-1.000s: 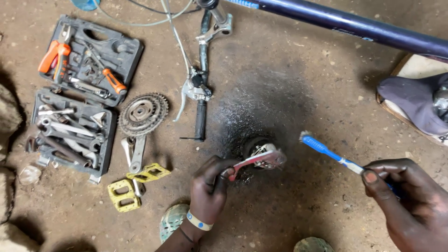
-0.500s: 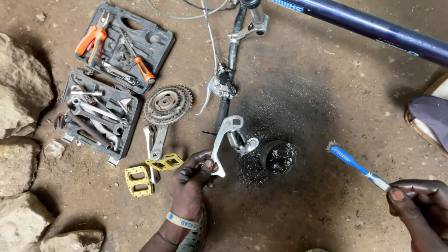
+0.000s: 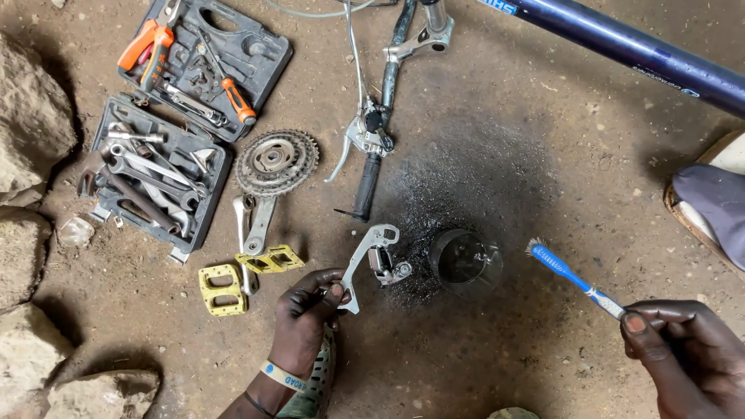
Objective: Cleaning a bicycle derailleur and chain using a toothbrush.
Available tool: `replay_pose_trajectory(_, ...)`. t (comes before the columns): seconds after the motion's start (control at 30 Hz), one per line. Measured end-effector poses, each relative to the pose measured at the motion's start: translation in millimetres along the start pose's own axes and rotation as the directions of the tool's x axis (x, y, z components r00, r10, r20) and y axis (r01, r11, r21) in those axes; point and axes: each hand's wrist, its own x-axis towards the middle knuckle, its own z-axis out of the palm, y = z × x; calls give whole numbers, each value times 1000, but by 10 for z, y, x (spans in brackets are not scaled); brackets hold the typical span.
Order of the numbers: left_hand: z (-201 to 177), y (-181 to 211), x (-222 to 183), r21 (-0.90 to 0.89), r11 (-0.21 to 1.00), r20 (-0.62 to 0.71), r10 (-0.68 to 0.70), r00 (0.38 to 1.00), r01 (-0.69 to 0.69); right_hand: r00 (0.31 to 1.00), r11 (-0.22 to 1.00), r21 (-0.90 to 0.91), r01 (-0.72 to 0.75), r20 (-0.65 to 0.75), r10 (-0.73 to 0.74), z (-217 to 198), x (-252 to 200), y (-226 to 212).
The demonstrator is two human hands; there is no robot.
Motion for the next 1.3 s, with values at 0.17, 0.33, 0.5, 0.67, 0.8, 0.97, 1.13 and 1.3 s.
replay_pose_trajectory(0.17,70,96,-16,-24,1000,36,2,999,-1,996,997,-4,-76,-46,76,13,-28,23)
replay_pose_trajectory(0.33,198,178,-34,20,995,113,98,989,-101,997,997,-26,-69,-34,68,23,-33,10)
replay_pose_trajectory(0.5,258,195,-112,62,984,137,160,978,-170,996,990,-106,-88,-29,86,67,-51,-147)
replay_pose_trajectory(0.67,340,191,-53,-83,991,165,114,980,-101,994,986,131,-103,-26,107,142,9,99)
replay_pose_trajectory(0.8,366,255,-97,-92,987,197,146,970,-130,994,960,258,-109,32,104,295,16,351)
replay_pose_trajectory(0.97,435,183,-76,-206,978,215,83,973,-37,951,956,117,-269,187,244,750,77,115)
replay_pose_trajectory(1.13,524,322,-158,-250,966,249,-1,969,66,918,923,114,-367,205,339,941,130,134)
replay_pose_trajectory(1.3,554,344,-170,-285,954,303,-1,953,91,899,899,125,-421,190,395,963,136,117)
